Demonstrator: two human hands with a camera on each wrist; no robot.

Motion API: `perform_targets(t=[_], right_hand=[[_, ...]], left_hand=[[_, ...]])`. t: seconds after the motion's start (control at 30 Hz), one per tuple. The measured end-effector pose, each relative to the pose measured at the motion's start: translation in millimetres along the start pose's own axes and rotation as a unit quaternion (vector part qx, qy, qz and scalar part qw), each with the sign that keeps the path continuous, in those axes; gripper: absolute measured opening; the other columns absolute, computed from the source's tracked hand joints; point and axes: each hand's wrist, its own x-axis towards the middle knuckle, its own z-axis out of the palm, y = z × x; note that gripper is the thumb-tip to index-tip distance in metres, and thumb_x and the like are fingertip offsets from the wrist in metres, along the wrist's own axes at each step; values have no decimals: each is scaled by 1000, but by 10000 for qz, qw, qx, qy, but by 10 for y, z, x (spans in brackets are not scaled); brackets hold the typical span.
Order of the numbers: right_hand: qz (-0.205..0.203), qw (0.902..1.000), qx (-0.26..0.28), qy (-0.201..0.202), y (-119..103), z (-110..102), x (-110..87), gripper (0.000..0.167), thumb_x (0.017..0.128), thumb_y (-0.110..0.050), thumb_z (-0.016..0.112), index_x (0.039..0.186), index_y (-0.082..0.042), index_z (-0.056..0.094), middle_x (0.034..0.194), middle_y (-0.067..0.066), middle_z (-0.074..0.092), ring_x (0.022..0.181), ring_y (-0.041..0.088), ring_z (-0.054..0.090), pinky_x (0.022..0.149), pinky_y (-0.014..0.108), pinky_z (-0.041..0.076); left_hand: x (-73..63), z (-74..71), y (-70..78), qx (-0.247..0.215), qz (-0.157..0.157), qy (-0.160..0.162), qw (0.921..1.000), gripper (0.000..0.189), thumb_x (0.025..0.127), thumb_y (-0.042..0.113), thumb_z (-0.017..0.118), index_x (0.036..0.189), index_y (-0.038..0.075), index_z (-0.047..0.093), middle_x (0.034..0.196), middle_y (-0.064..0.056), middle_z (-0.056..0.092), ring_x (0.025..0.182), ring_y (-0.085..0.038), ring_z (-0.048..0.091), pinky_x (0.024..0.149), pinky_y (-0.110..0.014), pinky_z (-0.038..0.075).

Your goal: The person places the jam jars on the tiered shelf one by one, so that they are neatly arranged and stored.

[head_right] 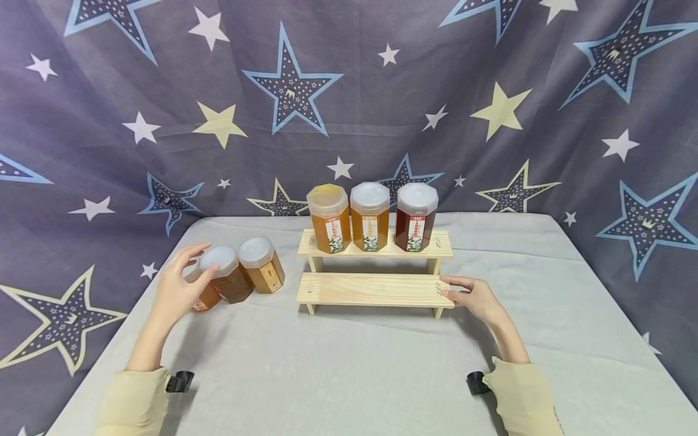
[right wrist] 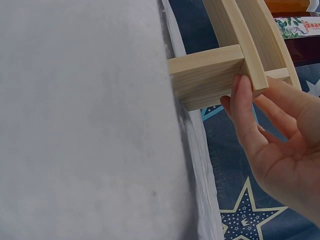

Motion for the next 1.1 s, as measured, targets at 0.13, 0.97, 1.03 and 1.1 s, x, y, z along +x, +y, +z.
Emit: perform_targets(t=[0.13, 0.97, 1.03, 1.1], right_hand=[[20, 10000, 3, -1, 1, 0, 5, 48, 82, -10, 61, 120, 14, 45, 98, 10, 64, 74, 4, 61, 65, 24, 50], [67, 9999, -77, 4, 17, -2, 9, 48, 82, -12, 62, 120, 12, 46, 103, 21, 60, 74, 3, 61, 65, 24, 50], [50, 10000, -85, 4, 23, -1, 11, 48, 82, -12, 62, 120, 13, 46, 102, 19, 61, 74, 3, 60, 65, 24, 50], [24, 10000, -79, 9, 30, -1, 15, 48, 82, -12, 62, 120, 13, 46, 101, 18, 61, 73, 3, 60, 64, 24, 50]], left_hand=[[-17, -65, -64, 165, -65, -87, 9998, 40, 78, 10, 66, 115, 2, 54, 116, -16, 49, 107, -31, 44, 87, -45, 34], [-116, -202, -398, 896, -123, 279, 9955, 38, 71, 8, 67, 107, -2, 57, 114, -26, 44, 106, -42, 36, 85, -54, 27], [-126, -208, -425, 948, -204, 219, 9950, 40, 71, 9, 67, 108, -2, 57, 115, -27, 42, 108, -43, 34, 86, -56, 26], [-135, -212, -451, 1000, -309, 145, 9944, 41, 72, 11, 67, 109, -1, 56, 117, -29, 40, 109, -45, 32, 86, -57, 25]])
